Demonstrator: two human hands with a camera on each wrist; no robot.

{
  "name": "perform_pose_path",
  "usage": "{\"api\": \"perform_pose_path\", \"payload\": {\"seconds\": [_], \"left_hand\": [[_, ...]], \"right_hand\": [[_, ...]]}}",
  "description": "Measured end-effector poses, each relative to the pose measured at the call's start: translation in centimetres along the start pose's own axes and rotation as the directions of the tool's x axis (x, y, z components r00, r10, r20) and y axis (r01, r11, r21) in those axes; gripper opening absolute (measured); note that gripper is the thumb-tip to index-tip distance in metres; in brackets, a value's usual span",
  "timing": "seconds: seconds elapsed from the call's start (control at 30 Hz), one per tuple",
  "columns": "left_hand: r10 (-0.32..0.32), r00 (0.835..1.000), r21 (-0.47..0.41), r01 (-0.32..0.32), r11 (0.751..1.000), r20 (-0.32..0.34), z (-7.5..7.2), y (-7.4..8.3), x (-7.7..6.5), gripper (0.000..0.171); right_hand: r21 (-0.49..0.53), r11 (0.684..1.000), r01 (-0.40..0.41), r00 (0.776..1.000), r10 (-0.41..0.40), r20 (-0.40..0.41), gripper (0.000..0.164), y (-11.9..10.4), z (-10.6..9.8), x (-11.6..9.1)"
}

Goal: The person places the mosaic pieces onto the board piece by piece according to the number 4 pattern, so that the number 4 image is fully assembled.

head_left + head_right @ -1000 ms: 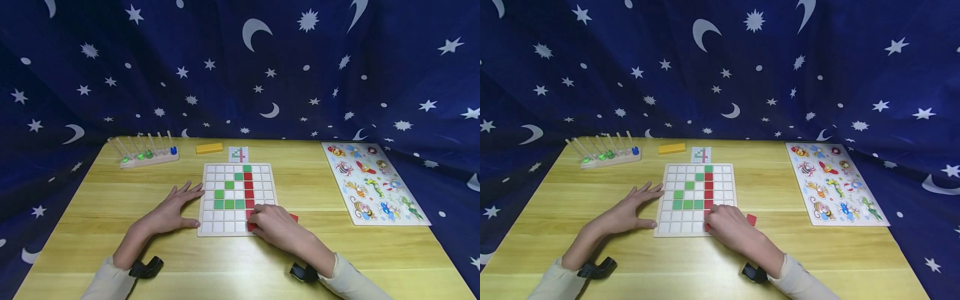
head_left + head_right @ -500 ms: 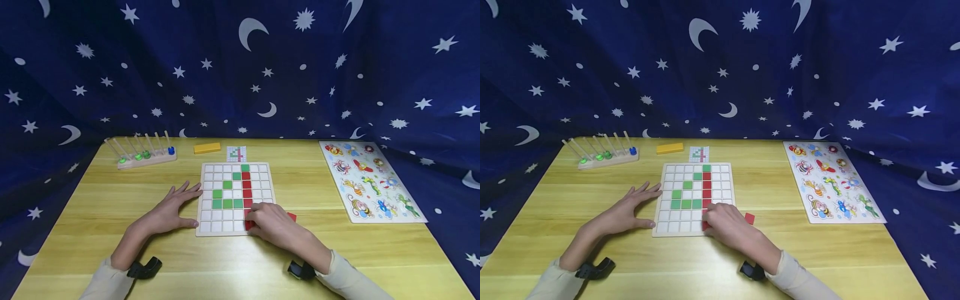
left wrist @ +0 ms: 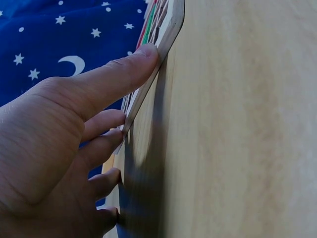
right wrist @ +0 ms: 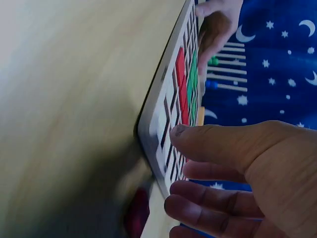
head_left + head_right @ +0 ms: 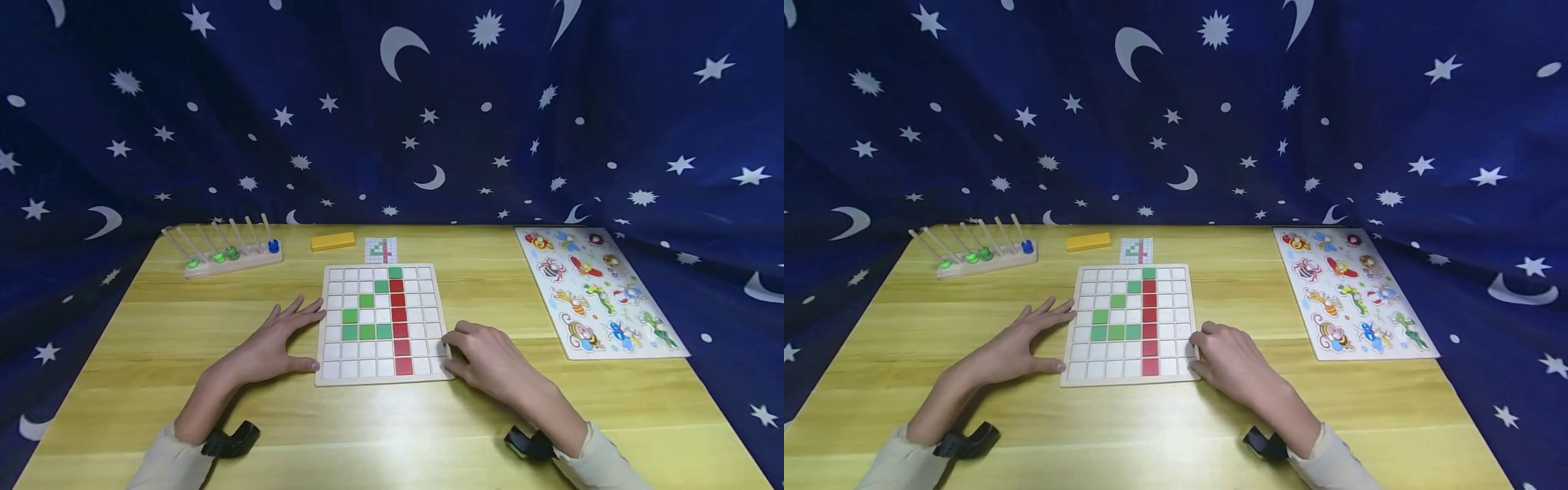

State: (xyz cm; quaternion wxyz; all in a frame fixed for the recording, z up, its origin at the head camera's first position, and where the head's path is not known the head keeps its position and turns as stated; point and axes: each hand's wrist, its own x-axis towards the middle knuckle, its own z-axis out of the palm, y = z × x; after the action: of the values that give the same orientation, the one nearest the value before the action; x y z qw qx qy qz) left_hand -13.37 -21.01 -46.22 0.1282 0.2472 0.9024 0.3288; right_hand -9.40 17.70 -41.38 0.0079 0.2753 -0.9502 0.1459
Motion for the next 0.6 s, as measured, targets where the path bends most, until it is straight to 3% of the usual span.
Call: {"api": "perform_pose_path", "payload": {"seconds": [0.3, 0.6], "left_hand": [[0.005, 1.000, 0.001, -0.005, 1.000, 0.002, -0.2, 0.1, -0.1, 0.090], [0.003, 1.000, -0.012, -0.003, 1.000, 0.006, -0.2, 0.3, -0.2, 0.090]], "right_hand": [[-0.115, 0.984, -0.136, 0.991, 0.137, 0.005, 0.031, 1.3, -0.5, -1.4], [-0.096, 0.986, -0.133, 0.991, 0.133, -0.005, 0.018, 2.1, 0.1, -1.3]]}}
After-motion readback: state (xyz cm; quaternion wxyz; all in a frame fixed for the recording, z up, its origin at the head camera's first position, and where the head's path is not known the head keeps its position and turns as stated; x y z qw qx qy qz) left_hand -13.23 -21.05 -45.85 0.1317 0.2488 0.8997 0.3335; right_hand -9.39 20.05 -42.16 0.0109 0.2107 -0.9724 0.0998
